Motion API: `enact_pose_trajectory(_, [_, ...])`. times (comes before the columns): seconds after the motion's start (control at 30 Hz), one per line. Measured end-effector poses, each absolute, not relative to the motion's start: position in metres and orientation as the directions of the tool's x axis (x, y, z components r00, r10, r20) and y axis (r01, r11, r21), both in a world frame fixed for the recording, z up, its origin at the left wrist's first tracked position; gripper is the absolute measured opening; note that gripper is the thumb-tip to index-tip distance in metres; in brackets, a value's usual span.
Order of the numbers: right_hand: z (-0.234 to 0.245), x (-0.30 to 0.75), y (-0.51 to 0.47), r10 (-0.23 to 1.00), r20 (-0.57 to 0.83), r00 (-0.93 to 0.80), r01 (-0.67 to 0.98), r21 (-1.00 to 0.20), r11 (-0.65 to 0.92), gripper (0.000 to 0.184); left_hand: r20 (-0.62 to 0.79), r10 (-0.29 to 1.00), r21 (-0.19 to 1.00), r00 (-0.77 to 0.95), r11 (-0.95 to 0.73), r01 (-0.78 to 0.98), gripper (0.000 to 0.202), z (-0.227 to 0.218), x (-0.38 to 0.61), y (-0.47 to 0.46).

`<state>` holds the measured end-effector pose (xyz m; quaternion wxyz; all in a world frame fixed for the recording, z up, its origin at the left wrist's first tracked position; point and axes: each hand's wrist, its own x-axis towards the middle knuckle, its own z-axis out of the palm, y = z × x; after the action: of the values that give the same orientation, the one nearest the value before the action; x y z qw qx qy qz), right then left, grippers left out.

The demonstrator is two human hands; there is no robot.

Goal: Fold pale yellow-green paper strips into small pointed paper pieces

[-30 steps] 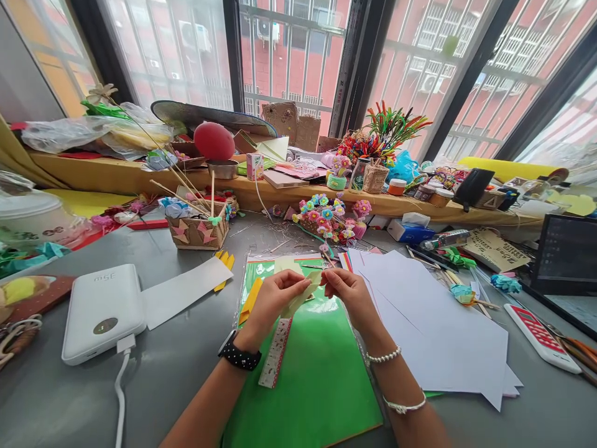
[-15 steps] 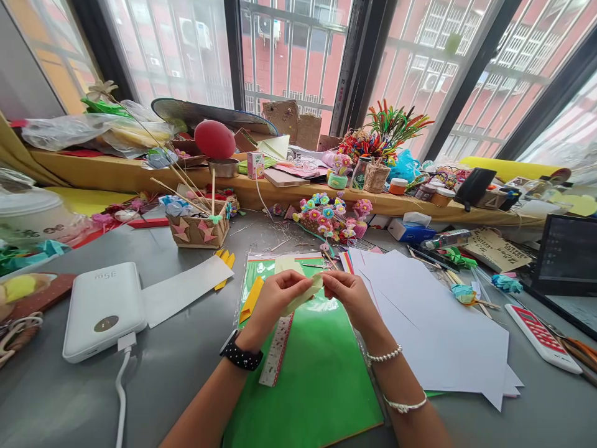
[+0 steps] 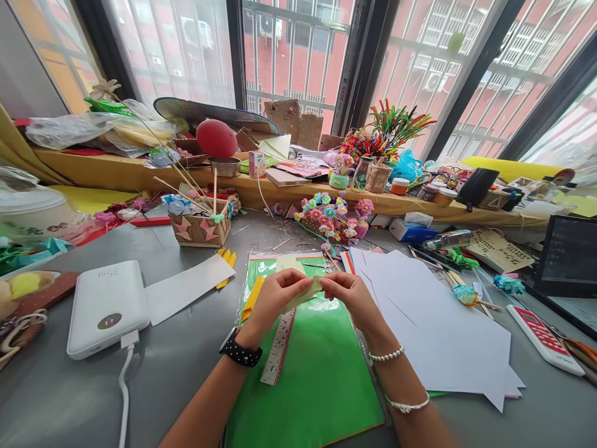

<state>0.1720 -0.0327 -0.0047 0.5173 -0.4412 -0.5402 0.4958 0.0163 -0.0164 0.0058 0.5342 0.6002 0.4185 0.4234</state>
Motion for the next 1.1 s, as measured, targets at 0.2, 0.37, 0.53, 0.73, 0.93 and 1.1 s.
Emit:
enact_pose_trajectory(0.2, [-0.0064, 0.1725, -0.0318, 0.988, 0.143, -0.063, -0.001, -0.990, 0.143, 0.015, 0.049, 0.948, 0.996, 0.314, -0.069, 0.053, 0.024, 0.0043, 0.0168, -0.0148])
enact_pose_trajectory(0.37, [-0.0072, 0.1708, -0.0327, 0.989, 0.143, -0.047, 0.021, -0.989, 0.144, 0.017, 0.000, 0.933, 0.998, 0.359, -0.024, 0.062, 0.023, 0.0057, 0.0166, -0.0158])
enact_pose_trajectory(0.53, [-0.0067, 0.1700, -0.0343, 0.988, 0.144, -0.054, 0.059, -0.987, 0.147, 0.017, -0.037, 0.890, 0.998, 0.455, 0.008, 0.066, 0.025, 0.0078, 0.0145, -0.0176])
enact_pose_trajectory(0.73, [-0.0063, 0.1711, -0.0338, 0.987, 0.146, -0.073, 0.084, -0.985, 0.152, 0.017, -0.064, 0.873, 0.993, 0.483, 0.007, 0.119, 0.026, 0.0086, 0.0124, -0.0170])
enact_pose_trajectory(0.93, [-0.0075, 0.1711, -0.0341, 0.988, 0.134, -0.073, 0.089, -0.986, 0.140, 0.017, -0.051, 0.862, 0.991, 0.504, -0.021, 0.136, 0.024, 0.0064, 0.0115, -0.0163])
enact_pose_trajectory(1.1, [-0.0061, 0.1690, -0.0344, 0.991, 0.124, -0.056, 0.049, -0.991, 0.127, 0.019, -0.048, 0.858, 0.997, 0.512, 0.013, 0.072, 0.022, 0.0058, 0.0121, -0.0163])
